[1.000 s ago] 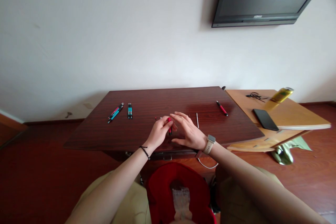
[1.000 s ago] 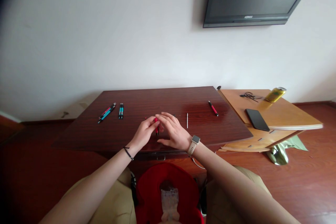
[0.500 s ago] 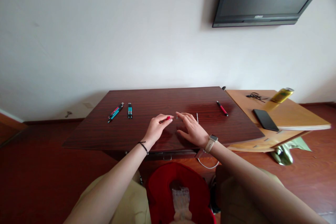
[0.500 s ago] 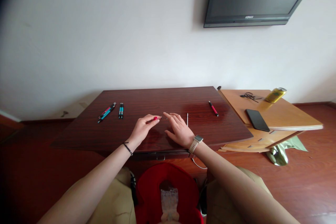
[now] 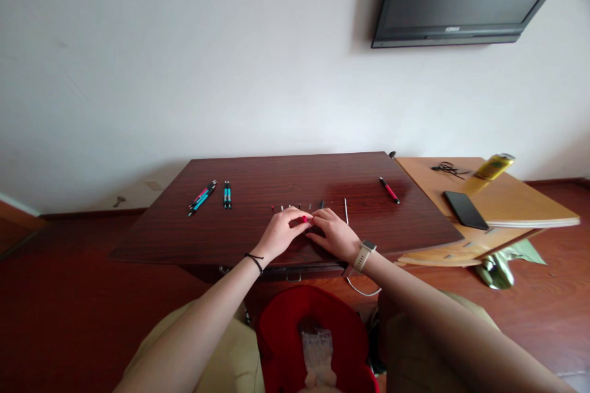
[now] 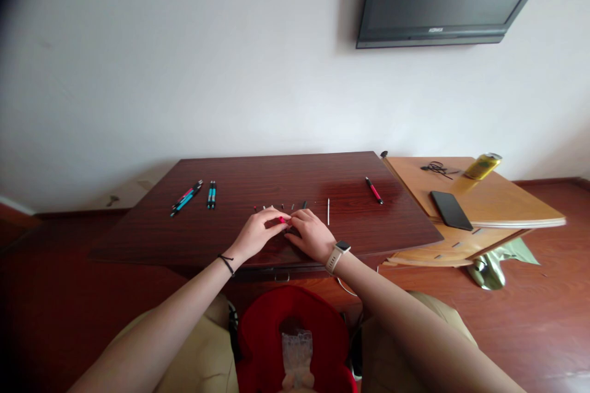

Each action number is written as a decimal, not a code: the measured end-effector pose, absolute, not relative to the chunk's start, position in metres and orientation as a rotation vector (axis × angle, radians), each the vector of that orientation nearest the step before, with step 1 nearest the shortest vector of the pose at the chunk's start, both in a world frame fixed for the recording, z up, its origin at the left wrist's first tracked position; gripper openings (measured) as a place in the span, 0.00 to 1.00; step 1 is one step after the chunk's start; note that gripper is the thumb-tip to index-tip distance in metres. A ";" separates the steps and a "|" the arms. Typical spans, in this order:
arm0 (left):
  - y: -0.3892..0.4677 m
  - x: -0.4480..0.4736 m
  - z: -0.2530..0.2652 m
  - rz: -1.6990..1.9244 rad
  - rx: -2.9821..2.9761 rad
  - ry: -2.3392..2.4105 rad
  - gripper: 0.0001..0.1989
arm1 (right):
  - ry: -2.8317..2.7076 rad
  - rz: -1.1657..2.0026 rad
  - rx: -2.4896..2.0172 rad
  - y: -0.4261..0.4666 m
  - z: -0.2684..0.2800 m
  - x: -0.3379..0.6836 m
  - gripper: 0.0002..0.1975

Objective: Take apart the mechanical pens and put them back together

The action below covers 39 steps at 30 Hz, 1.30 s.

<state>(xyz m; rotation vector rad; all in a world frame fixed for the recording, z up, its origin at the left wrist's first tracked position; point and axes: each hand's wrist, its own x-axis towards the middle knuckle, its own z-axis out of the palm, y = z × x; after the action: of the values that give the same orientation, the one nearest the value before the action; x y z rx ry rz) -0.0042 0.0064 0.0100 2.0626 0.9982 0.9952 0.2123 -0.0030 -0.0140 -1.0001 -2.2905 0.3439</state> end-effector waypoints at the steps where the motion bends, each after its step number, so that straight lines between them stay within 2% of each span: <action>1: 0.006 -0.004 0.009 0.986 2.075 1.011 0.09 | -2.295 0.346 -1.002 -0.003 -0.015 0.212 0.05; 6: 0.004 -0.002 0.002 0.944 2.090 1.087 0.07 | -2.278 0.370 -1.012 -0.001 -0.021 0.210 0.05; 22: 0.008 -0.018 -0.004 0.738 2.156 1.102 0.13 | -2.303 0.406 -1.048 -0.003 -0.021 0.216 0.09; 30: 0.028 -0.051 0.016 1.066 2.437 1.512 0.07 | -2.312 0.403 -1.035 -0.002 -0.023 0.219 0.09; 39: 0.049 -0.061 -0.007 1.016 2.511 1.617 0.05 | -2.321 0.398 -1.038 -0.002 -0.021 0.219 0.09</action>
<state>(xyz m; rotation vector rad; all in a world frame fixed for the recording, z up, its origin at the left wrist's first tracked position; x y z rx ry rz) -0.0609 0.0487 -0.0068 2.5109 1.6174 1.0156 0.2190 -0.0018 -0.0209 -1.0380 -2.3214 0.3978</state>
